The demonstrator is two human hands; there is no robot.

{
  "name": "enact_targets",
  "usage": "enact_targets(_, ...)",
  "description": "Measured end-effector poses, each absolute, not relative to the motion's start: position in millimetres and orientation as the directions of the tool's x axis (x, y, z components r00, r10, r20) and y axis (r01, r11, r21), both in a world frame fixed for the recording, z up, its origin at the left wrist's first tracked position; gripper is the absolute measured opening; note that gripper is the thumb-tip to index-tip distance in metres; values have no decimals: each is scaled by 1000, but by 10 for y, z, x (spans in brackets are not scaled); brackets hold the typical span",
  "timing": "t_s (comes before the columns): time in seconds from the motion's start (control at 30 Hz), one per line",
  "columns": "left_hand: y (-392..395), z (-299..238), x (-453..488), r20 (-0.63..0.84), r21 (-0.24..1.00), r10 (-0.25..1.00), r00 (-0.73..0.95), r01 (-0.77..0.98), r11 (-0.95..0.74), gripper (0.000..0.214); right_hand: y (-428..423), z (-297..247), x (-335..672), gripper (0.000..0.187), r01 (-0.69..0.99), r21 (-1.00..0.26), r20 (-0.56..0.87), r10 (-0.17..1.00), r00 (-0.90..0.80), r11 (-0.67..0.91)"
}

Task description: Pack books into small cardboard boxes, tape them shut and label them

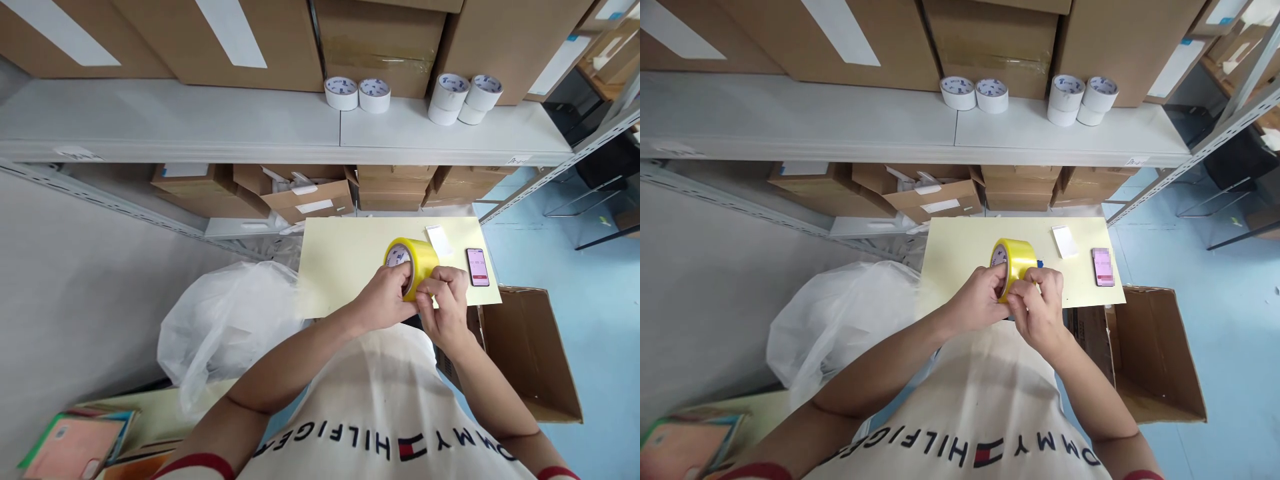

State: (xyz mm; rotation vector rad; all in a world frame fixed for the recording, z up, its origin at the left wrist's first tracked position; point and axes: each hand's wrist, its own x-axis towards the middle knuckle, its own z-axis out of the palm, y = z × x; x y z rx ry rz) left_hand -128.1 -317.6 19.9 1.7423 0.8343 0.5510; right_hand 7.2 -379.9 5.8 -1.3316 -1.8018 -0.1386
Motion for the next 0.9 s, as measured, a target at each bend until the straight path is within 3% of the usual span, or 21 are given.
enact_targets(0.23, -3145, 233, -1290, -29, 948, 742, 670, 253, -192, 15, -3797, 26, 42, 25, 797, -455, 685, 728, 28, 398)
enact_targets(0.5, -3128, 252, -1320, -13, 921, 747, 665, 298, -250, 17, -3792, -2, 49, 21, 791, -453, 672, 740, 0, 411)
enact_targets(0.7, -3096, 196, -1331, -28, 938, 730, 683, 271, -217, 17, -3788, -46, 42, 17, 740, -530, 636, 771, 23, 415)
enact_targets(0.9, -3079, 199, -1346, -27, 945, 720, 694, 252, -207, 16, -3775, -13, 41, 19, 765, -504, 626, 780, 4, 401)
